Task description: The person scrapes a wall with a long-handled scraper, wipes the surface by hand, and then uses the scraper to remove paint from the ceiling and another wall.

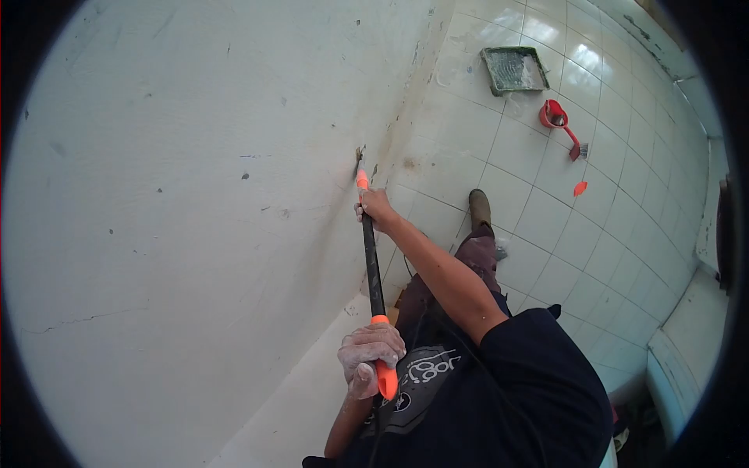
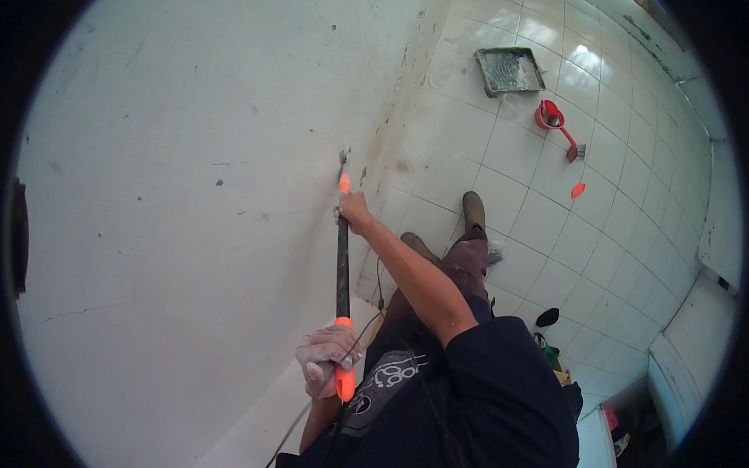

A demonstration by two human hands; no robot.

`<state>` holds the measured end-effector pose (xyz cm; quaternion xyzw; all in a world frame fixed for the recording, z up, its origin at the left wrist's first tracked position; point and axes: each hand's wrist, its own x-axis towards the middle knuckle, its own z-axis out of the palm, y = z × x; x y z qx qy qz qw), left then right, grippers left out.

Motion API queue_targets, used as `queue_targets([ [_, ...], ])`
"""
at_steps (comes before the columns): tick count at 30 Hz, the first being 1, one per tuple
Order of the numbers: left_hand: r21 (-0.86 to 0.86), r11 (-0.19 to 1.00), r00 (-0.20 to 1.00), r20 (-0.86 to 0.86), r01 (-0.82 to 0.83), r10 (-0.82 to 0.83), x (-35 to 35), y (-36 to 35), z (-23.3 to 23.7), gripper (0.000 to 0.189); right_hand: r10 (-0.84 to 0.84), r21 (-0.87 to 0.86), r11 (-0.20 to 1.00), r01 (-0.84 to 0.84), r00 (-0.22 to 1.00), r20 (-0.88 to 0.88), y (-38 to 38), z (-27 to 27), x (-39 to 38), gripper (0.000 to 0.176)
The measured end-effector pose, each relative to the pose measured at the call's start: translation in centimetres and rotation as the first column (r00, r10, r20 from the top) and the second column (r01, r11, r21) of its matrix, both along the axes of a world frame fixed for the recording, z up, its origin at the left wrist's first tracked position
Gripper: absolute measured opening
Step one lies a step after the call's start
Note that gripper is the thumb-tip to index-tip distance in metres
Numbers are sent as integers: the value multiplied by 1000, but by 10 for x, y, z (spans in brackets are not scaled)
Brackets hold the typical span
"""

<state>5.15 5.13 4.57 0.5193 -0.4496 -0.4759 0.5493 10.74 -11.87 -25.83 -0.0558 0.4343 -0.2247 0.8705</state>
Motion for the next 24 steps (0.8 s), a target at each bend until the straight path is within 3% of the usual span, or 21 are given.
queue_targets([
  [2, 42, 999, 999, 16, -29, 28, -1, 2, -3, 74, 16, 99, 995, -14, 1000, -20, -1, -7, 3, 18],
  [5, 29, 999, 1000, -7, -19, 19, 5, -2, 3, 74, -14, 55, 998, 13, 1000, 15, 2, 2, 4, 18],
  [8, 30, 998, 998, -34, -46, 47, 4, 0, 3, 74, 20, 40, 999, -21, 1000, 11, 4, -28, 13, 18],
  [15, -6, 995, 992, -82, -100, 99, 10, 3, -3, 73, -3, 44, 999, 3, 1000, -4, 0, -6, 9, 17],
  [20, -9, 989, 980, -134, -150, 147, 14, 0, -5, 71, 11, 162, 987, -13, 1000, 12, -1, -12, 12, 17],
  [24, -117, 983, 976, -184, -143, 120, 15, 11, 20, 68, -12, 84, 996, 10, 1000, 25, 15, 26, 12, 18],
])
